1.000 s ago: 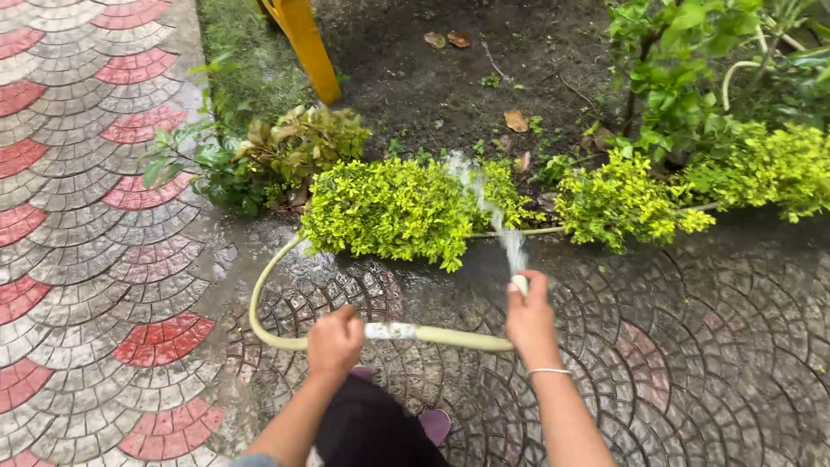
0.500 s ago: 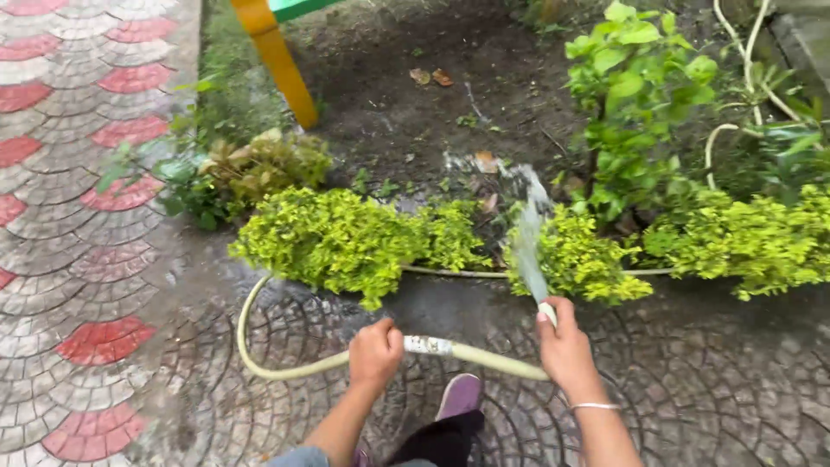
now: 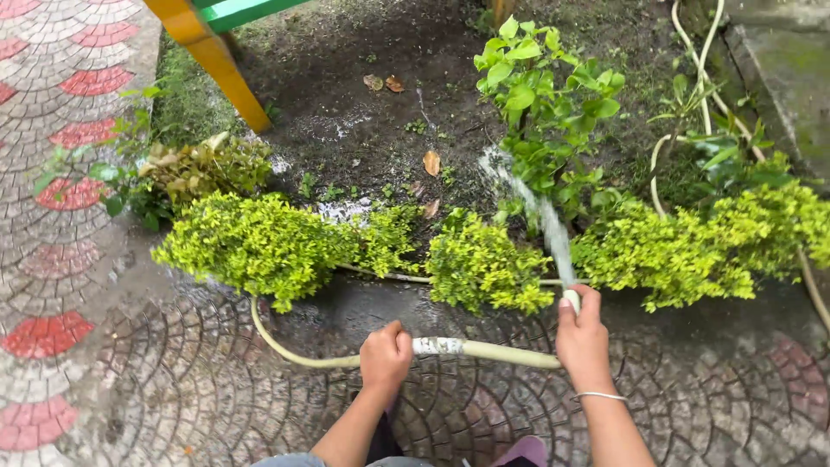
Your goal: The person waters various bushes and plants with a hose while walking along a paved path and around a bench. They use both hands to direct the water flow onto the greenery throughout the garden.
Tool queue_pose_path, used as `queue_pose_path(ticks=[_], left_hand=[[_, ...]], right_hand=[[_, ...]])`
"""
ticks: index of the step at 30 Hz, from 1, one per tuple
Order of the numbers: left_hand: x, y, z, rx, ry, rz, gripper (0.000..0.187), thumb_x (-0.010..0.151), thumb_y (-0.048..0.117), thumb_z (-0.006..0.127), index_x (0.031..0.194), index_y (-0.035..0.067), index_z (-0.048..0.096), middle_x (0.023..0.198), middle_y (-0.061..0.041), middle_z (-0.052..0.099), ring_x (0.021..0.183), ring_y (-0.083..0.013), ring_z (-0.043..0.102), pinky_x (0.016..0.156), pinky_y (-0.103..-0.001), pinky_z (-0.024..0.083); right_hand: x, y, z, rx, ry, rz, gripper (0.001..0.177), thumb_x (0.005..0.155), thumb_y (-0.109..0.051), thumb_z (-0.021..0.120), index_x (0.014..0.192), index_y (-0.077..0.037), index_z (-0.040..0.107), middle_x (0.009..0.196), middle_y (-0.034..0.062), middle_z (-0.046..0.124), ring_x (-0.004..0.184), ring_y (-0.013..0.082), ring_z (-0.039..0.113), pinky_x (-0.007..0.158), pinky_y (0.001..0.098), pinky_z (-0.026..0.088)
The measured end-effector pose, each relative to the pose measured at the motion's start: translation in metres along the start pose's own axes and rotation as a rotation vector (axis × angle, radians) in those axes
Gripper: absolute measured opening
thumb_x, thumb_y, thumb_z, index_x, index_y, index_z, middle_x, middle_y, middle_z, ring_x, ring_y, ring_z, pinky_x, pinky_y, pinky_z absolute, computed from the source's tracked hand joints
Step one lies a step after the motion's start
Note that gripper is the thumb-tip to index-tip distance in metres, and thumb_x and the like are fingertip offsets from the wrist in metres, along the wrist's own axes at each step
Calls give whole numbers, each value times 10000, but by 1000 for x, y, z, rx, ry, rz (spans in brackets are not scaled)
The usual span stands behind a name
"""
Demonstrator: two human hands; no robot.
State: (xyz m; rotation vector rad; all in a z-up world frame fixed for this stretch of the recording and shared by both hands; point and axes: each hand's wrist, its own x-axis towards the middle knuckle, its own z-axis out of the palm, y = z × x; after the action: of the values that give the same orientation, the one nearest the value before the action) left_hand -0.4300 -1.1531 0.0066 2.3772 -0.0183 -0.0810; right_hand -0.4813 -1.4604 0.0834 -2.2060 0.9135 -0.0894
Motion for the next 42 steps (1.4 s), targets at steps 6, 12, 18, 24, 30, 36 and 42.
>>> queue_pose_path(ticks=[6,12,18,24,30,36,42], left_hand=[[-52,98,72,-69,77,44,250,806,247,533,769,53,686,769,-242,691,737,-452,678,723,-553,527],[-96,157,138,-30,29,-108,264,836,256,530,764,41,666,748,-242,690,755,-447,679,752,-559,518],[-97,188,167,-49,83,-103,242,828,240,531,763,49,665,738,-246,685,760,-442,681,728,-559,519],[-69,211,219,4,97,-110,240,819,233,537,728,38,645,738,-233,684,753,-451,666,713,-571,498],[-33,249,239,27,124,-140,228,831,214,514,747,33,624,724,-225,671,730,-444,659,708,-564,493],[16,256,251,-41,259,-79,228,845,205,508,740,32,613,716,-206,662,703,-424,656,655,-524,497],[48,219,296,52,239,-68,248,838,233,494,741,50,631,729,-207,674,718,-437,647,704,-559,485]], right_hand=[[53,87,-98,-61,-133,-137,374,1002,-340,564,1354,-221,526,852,177,714,811,369,720,753,463,538],[80,128,-159,-2,34,-111,352,1077,-285,547,1397,-147,499,883,185,702,802,346,703,761,447,516],[130,157,-174,-46,-101,-244,332,1022,-292,561,1333,-175,542,817,177,675,740,354,681,685,464,511],[193,177,-179,-41,-177,-173,327,999,-308,554,1305,-195,542,768,179,673,708,339,697,670,453,529],[244,133,-205,-40,-257,-106,335,1030,-300,483,1343,-179,475,752,152,673,666,310,691,623,461,511],[286,129,-191,90,-250,-301,305,1034,-278,507,1315,-162,497,770,163,663,668,305,673,631,442,507],[312,149,-159,119,-250,-237,316,1037,-250,489,1341,-167,462,764,140,678,650,275,674,617,439,506]])
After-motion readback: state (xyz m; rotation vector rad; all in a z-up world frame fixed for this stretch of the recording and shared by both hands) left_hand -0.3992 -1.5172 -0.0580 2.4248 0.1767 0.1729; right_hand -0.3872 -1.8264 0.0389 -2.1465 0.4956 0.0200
